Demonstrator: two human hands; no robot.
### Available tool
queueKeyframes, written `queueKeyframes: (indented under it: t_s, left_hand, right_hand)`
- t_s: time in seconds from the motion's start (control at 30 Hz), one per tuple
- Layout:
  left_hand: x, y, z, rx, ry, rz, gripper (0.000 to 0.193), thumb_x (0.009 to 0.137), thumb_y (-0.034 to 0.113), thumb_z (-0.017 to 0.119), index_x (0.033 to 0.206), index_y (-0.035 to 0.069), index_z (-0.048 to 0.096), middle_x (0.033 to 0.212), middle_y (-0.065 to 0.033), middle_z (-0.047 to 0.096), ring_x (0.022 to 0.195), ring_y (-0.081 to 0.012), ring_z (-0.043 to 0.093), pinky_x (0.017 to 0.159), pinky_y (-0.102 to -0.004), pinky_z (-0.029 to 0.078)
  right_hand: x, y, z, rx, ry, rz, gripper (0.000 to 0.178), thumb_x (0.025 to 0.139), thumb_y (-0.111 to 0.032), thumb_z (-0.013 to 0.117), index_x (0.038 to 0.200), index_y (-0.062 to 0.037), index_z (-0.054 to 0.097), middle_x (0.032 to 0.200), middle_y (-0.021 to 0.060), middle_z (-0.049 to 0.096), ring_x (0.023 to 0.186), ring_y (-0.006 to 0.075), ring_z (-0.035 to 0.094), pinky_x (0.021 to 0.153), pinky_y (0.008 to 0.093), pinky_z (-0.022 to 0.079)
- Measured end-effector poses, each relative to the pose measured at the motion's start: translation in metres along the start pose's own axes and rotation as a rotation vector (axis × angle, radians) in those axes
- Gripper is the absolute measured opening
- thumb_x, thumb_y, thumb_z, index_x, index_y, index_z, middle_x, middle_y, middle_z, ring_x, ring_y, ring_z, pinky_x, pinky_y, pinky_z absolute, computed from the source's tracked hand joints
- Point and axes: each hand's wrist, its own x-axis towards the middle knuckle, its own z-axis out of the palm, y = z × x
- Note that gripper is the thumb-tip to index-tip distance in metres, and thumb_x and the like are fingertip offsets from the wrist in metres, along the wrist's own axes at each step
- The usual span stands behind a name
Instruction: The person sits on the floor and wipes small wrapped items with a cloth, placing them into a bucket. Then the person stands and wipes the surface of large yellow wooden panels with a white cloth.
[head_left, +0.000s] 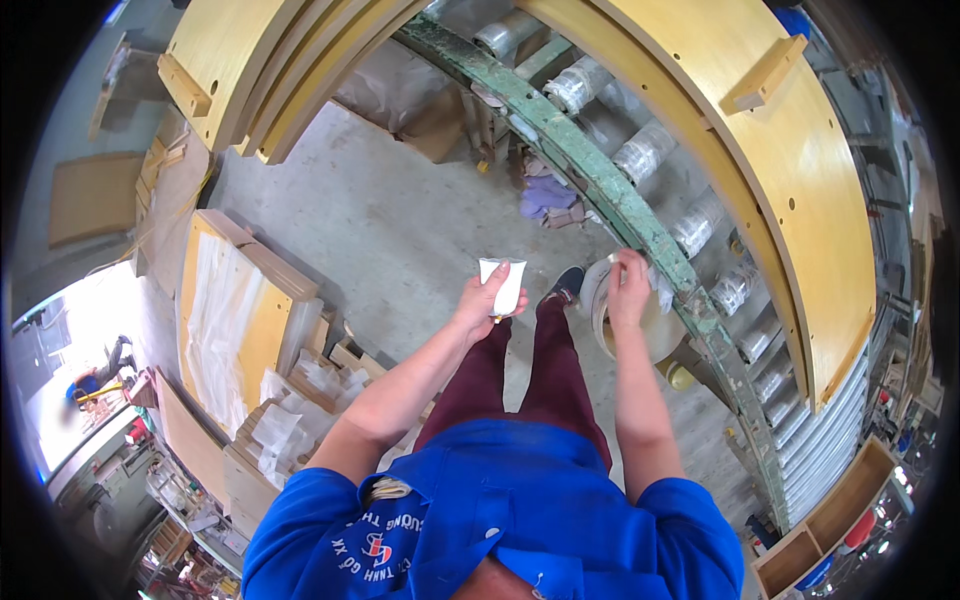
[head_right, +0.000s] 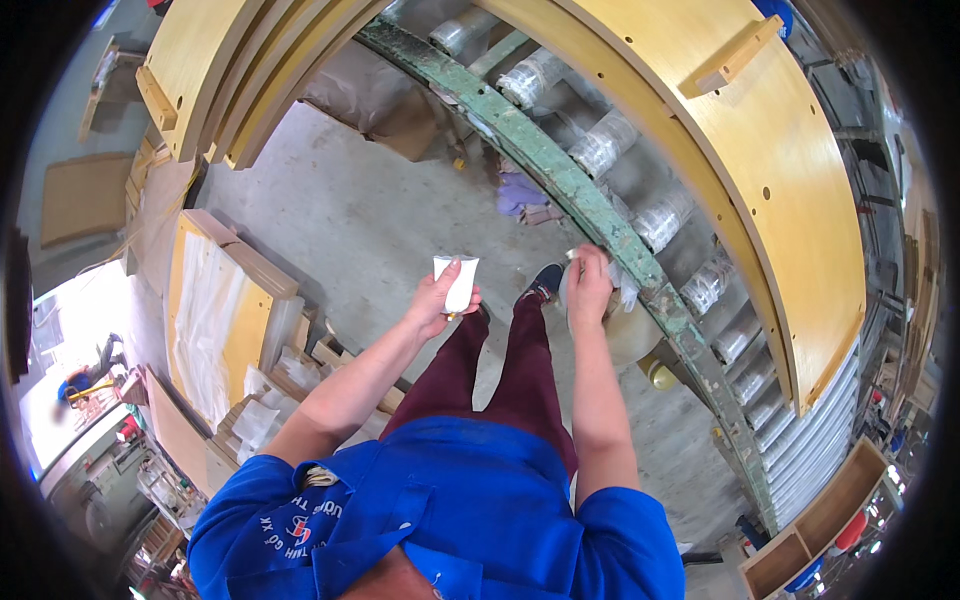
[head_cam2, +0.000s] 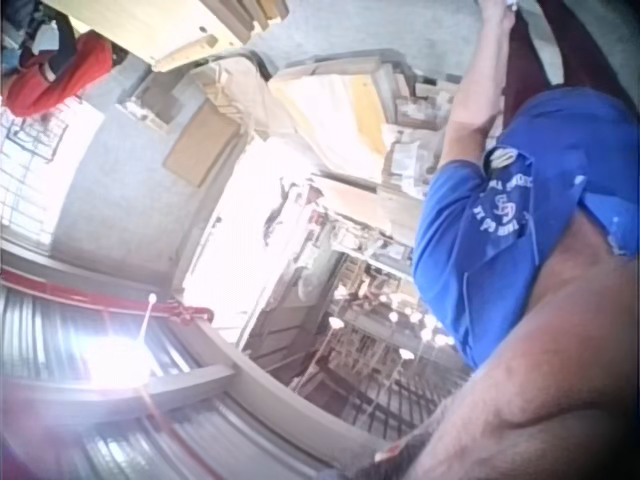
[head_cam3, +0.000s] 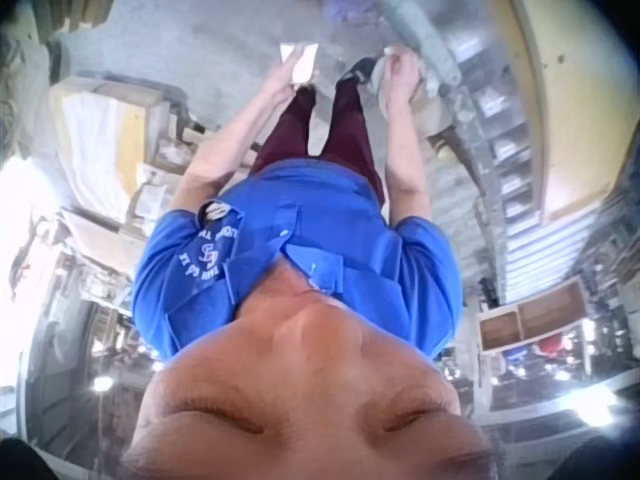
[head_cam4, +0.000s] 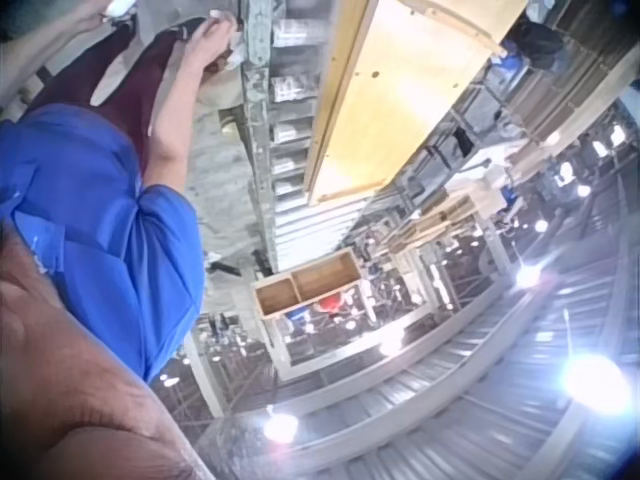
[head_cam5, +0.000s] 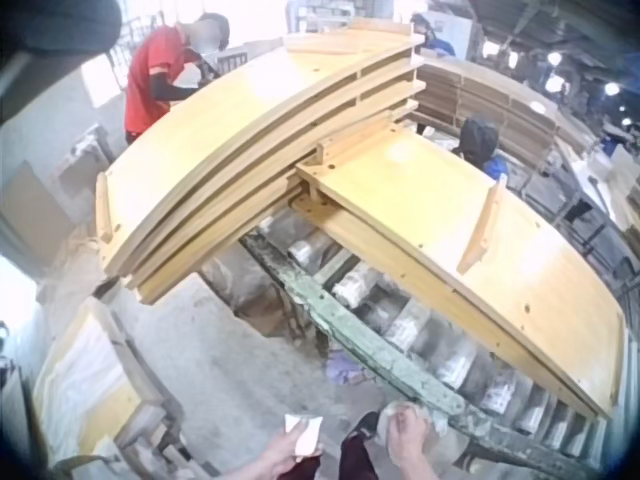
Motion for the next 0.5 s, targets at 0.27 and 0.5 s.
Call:
queueKeyframes:
  t_s: [0.27, 0.5]
  left_hand:
    - [0.011, -0.009, 0.047, 0.166, -0.095, 0.107, 0.042, 0.093, 0.035, 0.055, 0.111, -0.002, 0.049, 0.088, -0.0151, 0.063, 0.072, -0.0227, 0.066, 0.062, -0.0348, 0.057]
    - [0.007, -0.001, 0.092, -0.191, -0.419, -0.009, 0.053, 0.098, 0.041, 0.029, 0.132, 0.001, 0.039, 0.122, -0.0160, 0.054, 0.113, -0.0282, 0.054, 0.089, -0.0467, 0.048]
  right_hand:
    - [-0.015, -0.039, -0.061, 0.476, -0.258, -0.102, 0.014, 0.073, 0.000, 0.067, 0.083, -0.0001, 0.057, 0.096, 0.0157, 0.060, 0.089, 0.0253, 0.060, 0.078, 0.0332, 0.048]
    - [0.040, -0.055, -0.112, 1.099, -0.080, 0.472, 0.047, 0.087, 0.003, 0.054, 0.131, -0.0023, 0.040, 0.120, 0.0149, 0.055, 0.086, 0.0181, 0.064, 0.067, 0.0270, 0.053]
